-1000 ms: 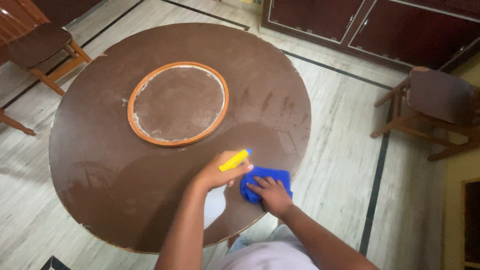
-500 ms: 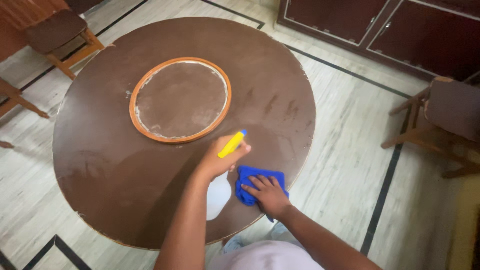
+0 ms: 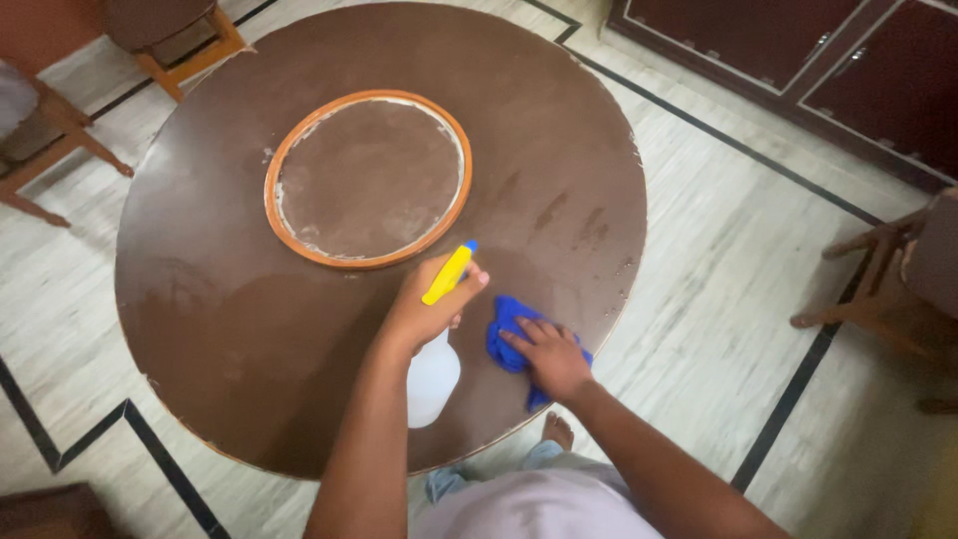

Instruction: The person sprays liquid from a bottle onto a round table and a circular mirror, then wipes the surface with a cloth.

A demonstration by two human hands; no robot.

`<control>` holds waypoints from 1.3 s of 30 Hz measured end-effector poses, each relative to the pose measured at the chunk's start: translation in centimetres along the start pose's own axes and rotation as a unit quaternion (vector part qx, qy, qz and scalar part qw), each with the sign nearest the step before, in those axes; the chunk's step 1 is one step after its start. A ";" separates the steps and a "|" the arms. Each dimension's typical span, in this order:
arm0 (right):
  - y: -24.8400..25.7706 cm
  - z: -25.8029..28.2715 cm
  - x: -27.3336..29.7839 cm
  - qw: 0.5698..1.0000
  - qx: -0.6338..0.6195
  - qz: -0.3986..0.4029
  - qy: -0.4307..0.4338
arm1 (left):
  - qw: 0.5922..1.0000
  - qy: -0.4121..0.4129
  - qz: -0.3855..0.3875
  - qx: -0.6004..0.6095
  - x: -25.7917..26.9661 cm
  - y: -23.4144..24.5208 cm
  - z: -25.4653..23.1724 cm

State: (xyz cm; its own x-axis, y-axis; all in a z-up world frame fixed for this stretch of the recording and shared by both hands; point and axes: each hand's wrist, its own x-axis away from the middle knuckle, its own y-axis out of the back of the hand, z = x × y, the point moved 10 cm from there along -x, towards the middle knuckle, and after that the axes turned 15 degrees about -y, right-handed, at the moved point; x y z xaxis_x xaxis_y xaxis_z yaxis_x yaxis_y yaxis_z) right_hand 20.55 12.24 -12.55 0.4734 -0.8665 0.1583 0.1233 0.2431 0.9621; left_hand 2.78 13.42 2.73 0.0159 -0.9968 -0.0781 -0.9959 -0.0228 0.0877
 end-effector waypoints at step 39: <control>6.8 -21.6 -11.2 0.988 -0.087 -0.109 -0.060 | 0.976 0.028 -0.211 -0.044 1.5 -1.2 -0.5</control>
State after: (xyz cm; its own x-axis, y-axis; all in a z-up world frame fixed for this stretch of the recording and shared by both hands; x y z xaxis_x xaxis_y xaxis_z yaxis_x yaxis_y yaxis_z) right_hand 34.95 33.00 -12.59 0.3130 -0.9497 -0.0136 0.3639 0.1066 0.9253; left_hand 4.04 11.88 2.97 0.4307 -0.8997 -0.0707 -0.8879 -0.4365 0.1452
